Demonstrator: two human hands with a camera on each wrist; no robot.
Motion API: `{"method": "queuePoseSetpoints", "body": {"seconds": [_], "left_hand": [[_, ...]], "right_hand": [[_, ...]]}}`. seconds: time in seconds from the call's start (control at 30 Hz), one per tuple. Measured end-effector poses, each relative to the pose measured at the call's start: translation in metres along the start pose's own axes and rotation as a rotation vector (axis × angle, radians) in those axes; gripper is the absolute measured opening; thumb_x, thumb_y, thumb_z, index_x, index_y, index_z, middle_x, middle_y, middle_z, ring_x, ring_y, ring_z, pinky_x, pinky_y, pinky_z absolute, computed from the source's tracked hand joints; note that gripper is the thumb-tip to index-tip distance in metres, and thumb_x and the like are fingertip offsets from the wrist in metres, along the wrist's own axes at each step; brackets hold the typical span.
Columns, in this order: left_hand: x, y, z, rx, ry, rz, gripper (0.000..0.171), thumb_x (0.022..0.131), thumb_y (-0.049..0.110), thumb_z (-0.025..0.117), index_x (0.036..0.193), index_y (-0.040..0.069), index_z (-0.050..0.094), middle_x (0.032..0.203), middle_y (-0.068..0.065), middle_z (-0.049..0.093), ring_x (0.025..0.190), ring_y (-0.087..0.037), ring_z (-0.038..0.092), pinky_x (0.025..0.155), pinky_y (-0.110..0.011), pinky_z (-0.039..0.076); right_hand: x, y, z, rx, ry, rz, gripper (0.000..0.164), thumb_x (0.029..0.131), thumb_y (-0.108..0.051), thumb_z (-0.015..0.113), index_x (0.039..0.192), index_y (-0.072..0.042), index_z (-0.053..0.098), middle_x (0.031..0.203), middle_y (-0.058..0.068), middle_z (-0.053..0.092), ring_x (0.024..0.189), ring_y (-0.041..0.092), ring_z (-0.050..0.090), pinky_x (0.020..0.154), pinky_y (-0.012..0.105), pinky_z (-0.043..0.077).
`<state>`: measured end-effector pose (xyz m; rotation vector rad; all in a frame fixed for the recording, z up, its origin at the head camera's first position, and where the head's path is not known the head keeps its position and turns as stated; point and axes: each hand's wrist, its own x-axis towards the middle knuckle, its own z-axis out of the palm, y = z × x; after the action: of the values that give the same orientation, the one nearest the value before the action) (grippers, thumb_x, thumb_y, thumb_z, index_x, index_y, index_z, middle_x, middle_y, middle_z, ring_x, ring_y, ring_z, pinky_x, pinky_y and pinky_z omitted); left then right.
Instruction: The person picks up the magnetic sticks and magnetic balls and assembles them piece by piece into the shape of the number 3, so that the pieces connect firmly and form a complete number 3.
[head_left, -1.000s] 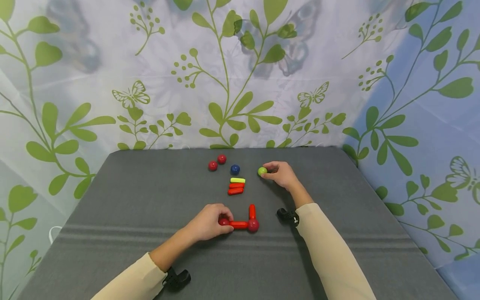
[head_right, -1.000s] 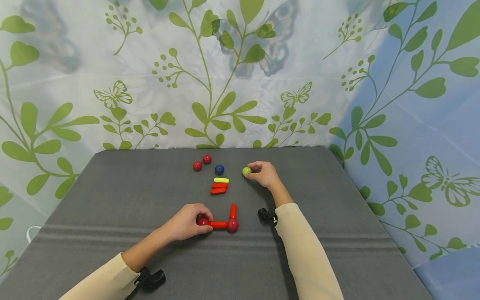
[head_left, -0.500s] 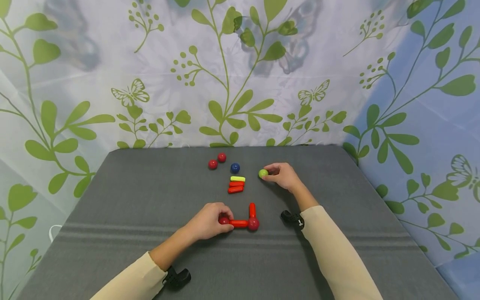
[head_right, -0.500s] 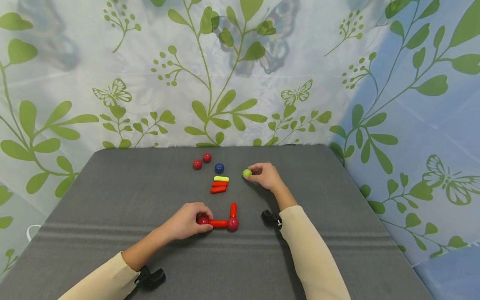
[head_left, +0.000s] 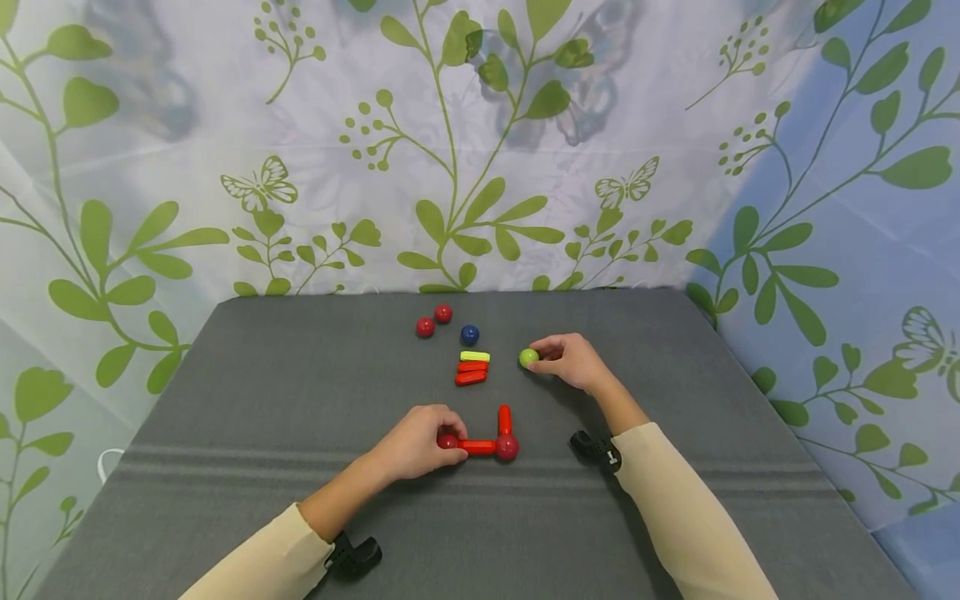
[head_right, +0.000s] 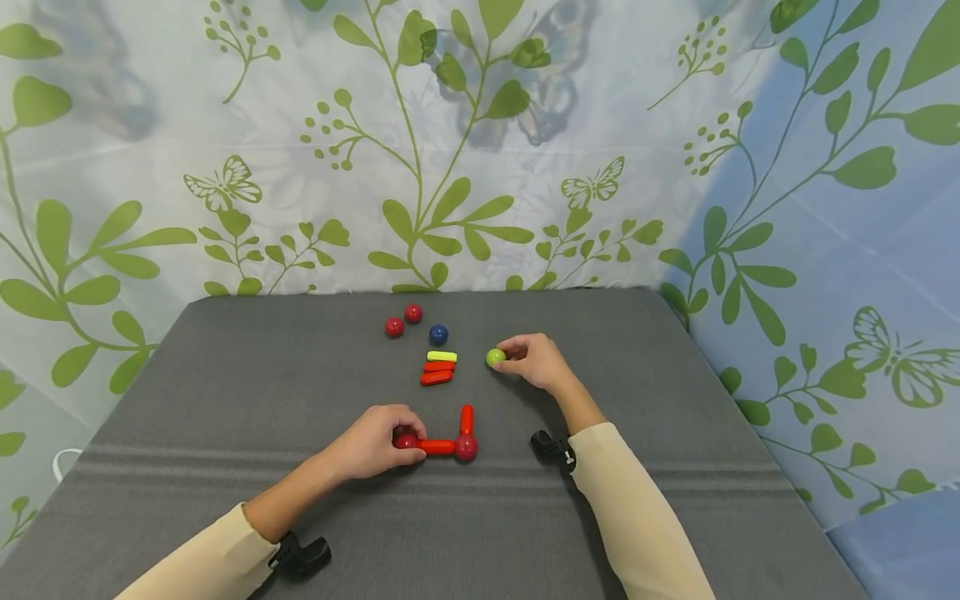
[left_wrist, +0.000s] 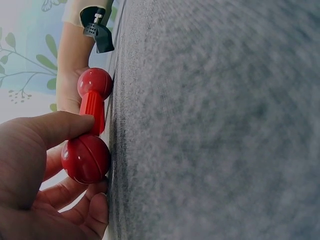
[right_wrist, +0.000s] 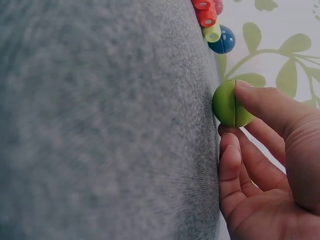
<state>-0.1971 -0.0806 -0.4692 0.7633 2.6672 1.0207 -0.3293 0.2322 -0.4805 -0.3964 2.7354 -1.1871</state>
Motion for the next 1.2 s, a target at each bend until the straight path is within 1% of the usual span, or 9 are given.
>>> {"method": "queuePoseSetpoints", "body": {"seconds": [0.23,0.4,0.5,0.63,0.9,1.03,1.13,1.2], "left_hand": [[0.000,0.000,-0.001,0.002,-0.007,-0.002,0.012,0.086,0.016,0.082,0.092,0.019,0.073,0.089,0.006,0.064,0.082,-0.012,0.055,0.069,-0.026,0.047],[-0.001,0.001,-0.001,0.009,0.002,0.012,0.010,0.086,0.017,0.082,0.091,0.019,0.073,0.087,0.007,0.063,0.080,-0.011,0.055,0.069,-0.025,0.046],[-0.001,0.003,-0.001,0.012,0.009,0.024,0.009,0.086,0.017,0.081,0.091,0.018,0.073,0.085,0.006,0.063,0.079,-0.011,0.055,0.069,-0.025,0.046],[-0.002,0.004,-0.001,0.007,0.008,0.021,0.009,0.087,0.017,0.081,0.091,0.017,0.073,0.086,0.006,0.063,0.079,-0.011,0.055,0.069,-0.025,0.047],[0.000,0.003,-0.001,0.004,-0.004,0.012,0.010,0.087,0.017,0.081,0.092,0.018,0.073,0.086,0.007,0.063,0.080,-0.011,0.055,0.069,-0.025,0.047],[0.000,0.002,0.000,0.004,-0.005,0.012,0.010,0.087,0.017,0.081,0.092,0.018,0.073,0.086,0.007,0.063,0.080,-0.011,0.055,0.069,-0.025,0.047],[-0.001,0.002,0.000,0.003,-0.005,0.010,0.009,0.087,0.017,0.081,0.092,0.018,0.073,0.086,0.007,0.063,0.080,-0.011,0.055,0.069,-0.025,0.047],[-0.001,0.002,0.000,0.001,-0.005,0.009,0.009,0.087,0.017,0.081,0.091,0.019,0.073,0.086,0.007,0.063,0.080,-0.011,0.055,0.069,-0.025,0.047]], "right_hand": [[-0.004,-0.002,0.002,0.011,-0.005,0.005,0.041,0.084,-0.026,0.086,0.120,-0.012,0.075,0.111,0.008,0.074,0.097,0.022,0.065,0.078,0.030,0.052],[-0.008,-0.007,0.004,0.015,-0.016,0.001,0.041,0.082,-0.025,0.087,0.119,-0.011,0.076,0.110,0.008,0.075,0.094,0.021,0.065,0.076,0.030,0.051],[-0.011,-0.010,0.004,0.035,-0.034,0.011,0.040,0.081,-0.024,0.088,0.117,-0.012,0.076,0.109,0.008,0.075,0.092,0.021,0.065,0.074,0.030,0.051],[-0.015,-0.015,0.005,0.041,-0.078,0.015,0.040,0.081,-0.026,0.088,0.117,-0.012,0.076,0.108,0.008,0.075,0.091,0.019,0.065,0.074,0.030,0.052],[-0.020,-0.020,0.007,0.025,-0.157,-0.049,0.040,0.084,-0.025,0.086,0.121,-0.014,0.075,0.111,0.004,0.075,0.092,0.017,0.063,0.079,0.029,0.052],[-0.022,-0.020,0.009,0.038,-0.185,-0.058,0.038,0.085,-0.024,0.085,0.120,-0.013,0.075,0.110,0.004,0.076,0.087,0.017,0.061,0.074,0.029,0.051],[-0.023,-0.020,0.010,0.050,-0.194,-0.068,0.039,0.085,-0.023,0.085,0.121,-0.011,0.075,0.110,0.007,0.076,0.085,0.018,0.061,0.072,0.030,0.050],[-0.024,-0.020,0.011,0.058,-0.198,-0.070,0.038,0.085,-0.023,0.085,0.120,-0.011,0.075,0.108,0.006,0.076,0.084,0.018,0.061,0.071,0.030,0.049]]}}
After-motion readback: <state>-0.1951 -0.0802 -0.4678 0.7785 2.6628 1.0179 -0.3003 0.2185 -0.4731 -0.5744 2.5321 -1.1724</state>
